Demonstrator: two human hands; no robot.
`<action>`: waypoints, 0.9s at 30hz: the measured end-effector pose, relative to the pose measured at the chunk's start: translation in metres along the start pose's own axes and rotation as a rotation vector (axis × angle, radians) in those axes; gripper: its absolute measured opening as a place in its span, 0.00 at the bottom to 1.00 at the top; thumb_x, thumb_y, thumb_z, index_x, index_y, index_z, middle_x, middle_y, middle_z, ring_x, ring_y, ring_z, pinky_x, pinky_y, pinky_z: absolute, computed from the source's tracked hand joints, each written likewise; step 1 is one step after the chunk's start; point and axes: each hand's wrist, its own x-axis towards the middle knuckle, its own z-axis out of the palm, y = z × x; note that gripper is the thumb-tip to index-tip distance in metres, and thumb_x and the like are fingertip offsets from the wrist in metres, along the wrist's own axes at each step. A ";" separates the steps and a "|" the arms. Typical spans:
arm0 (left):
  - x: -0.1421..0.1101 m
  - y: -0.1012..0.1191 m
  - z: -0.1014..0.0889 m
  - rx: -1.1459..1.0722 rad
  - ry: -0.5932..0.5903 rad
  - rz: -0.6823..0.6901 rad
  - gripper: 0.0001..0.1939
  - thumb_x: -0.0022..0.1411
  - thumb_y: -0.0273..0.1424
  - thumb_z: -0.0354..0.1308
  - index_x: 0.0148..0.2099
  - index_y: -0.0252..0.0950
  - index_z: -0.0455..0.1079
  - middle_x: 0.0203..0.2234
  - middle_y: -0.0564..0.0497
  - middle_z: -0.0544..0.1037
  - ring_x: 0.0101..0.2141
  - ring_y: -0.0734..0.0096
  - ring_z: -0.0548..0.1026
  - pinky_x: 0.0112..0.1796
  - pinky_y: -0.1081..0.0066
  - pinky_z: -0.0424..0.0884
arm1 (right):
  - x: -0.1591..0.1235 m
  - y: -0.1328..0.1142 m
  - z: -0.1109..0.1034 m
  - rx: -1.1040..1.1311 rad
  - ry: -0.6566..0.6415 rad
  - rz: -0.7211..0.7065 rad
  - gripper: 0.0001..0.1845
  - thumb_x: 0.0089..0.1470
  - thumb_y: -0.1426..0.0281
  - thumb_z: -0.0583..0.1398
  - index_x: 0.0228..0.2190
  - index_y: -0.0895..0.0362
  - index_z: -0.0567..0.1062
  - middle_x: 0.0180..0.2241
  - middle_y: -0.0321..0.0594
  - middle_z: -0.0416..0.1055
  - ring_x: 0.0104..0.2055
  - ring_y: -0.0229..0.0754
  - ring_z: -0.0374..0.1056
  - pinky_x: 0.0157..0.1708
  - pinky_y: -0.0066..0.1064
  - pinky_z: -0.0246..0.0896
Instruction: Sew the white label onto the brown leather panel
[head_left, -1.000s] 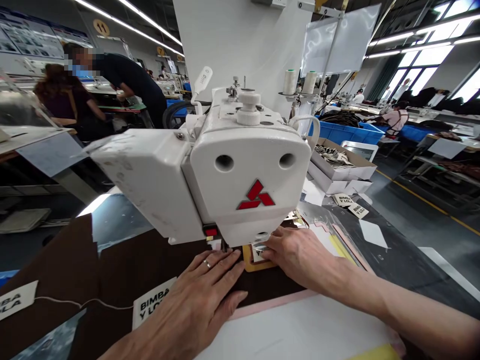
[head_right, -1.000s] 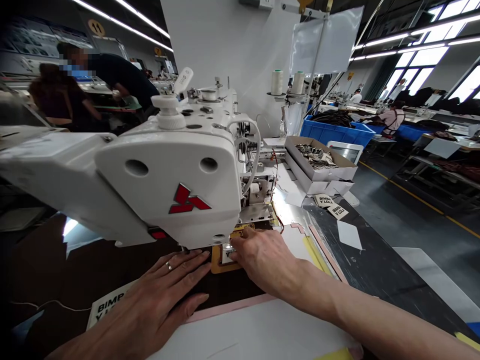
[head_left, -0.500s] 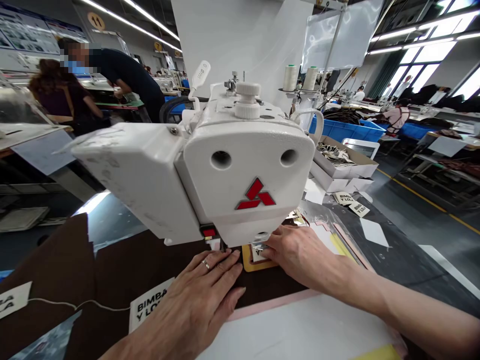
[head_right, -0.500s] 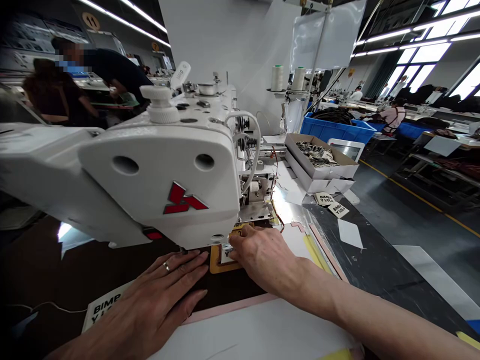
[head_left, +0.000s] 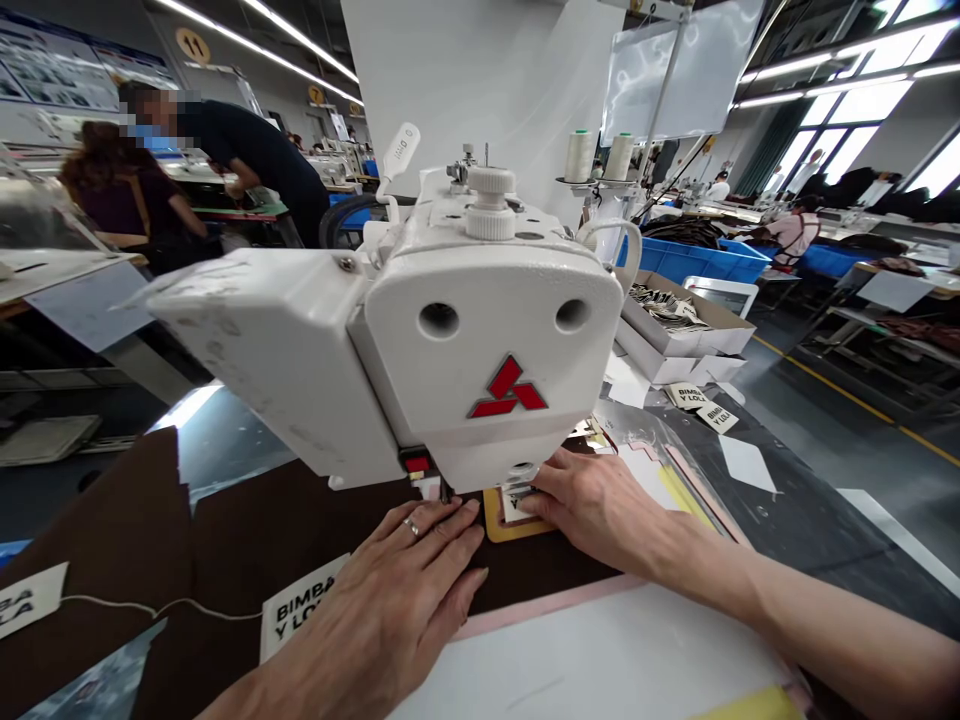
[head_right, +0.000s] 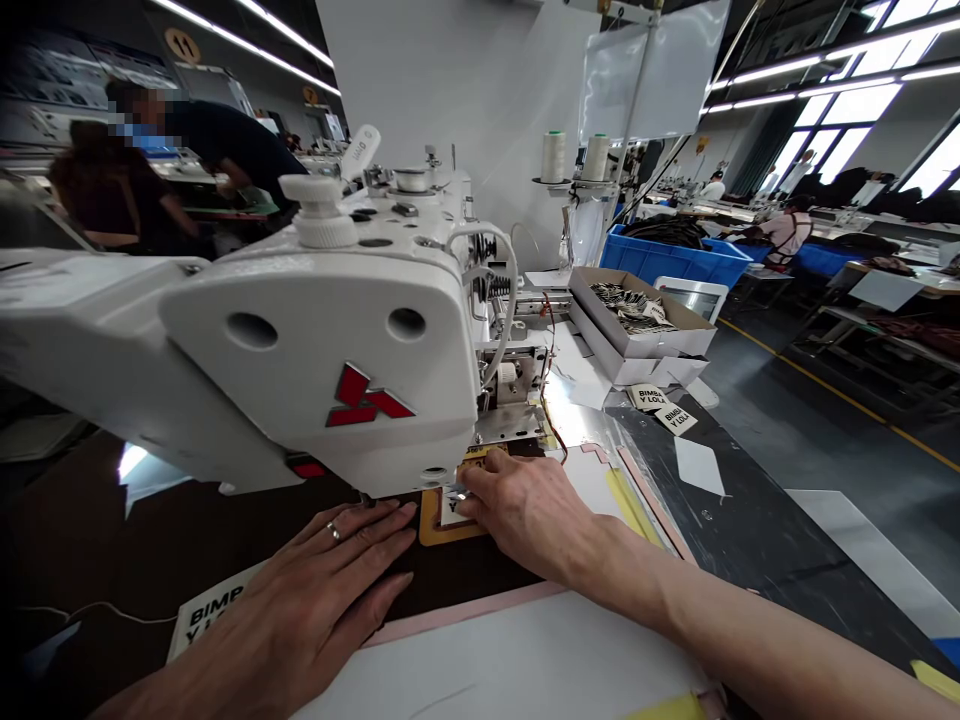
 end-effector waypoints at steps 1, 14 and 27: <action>0.001 0.000 0.000 -0.003 0.005 -0.003 0.18 0.77 0.36 0.52 0.62 0.37 0.73 0.60 0.52 0.77 0.57 0.55 0.77 0.56 0.53 0.73 | 0.000 0.001 0.001 0.005 0.003 -0.005 0.12 0.73 0.64 0.58 0.39 0.55 0.79 0.35 0.37 0.74 0.33 0.40 0.72 0.30 0.32 0.54; -0.001 0.001 0.002 -0.021 0.004 -0.016 0.17 0.78 0.36 0.51 0.61 0.37 0.74 0.60 0.53 0.78 0.56 0.56 0.78 0.55 0.52 0.73 | -0.004 -0.003 -0.008 -0.025 -0.032 0.004 0.12 0.72 0.67 0.56 0.38 0.55 0.78 0.37 0.39 0.76 0.33 0.40 0.73 0.28 0.32 0.52; 0.001 0.001 -0.001 -0.011 -0.008 -0.005 0.18 0.78 0.36 0.51 0.61 0.36 0.75 0.59 0.53 0.78 0.56 0.56 0.78 0.54 0.51 0.75 | 0.000 -0.005 -0.010 -0.053 -0.043 0.007 0.12 0.72 0.66 0.57 0.37 0.54 0.78 0.34 0.38 0.75 0.32 0.41 0.72 0.29 0.34 0.51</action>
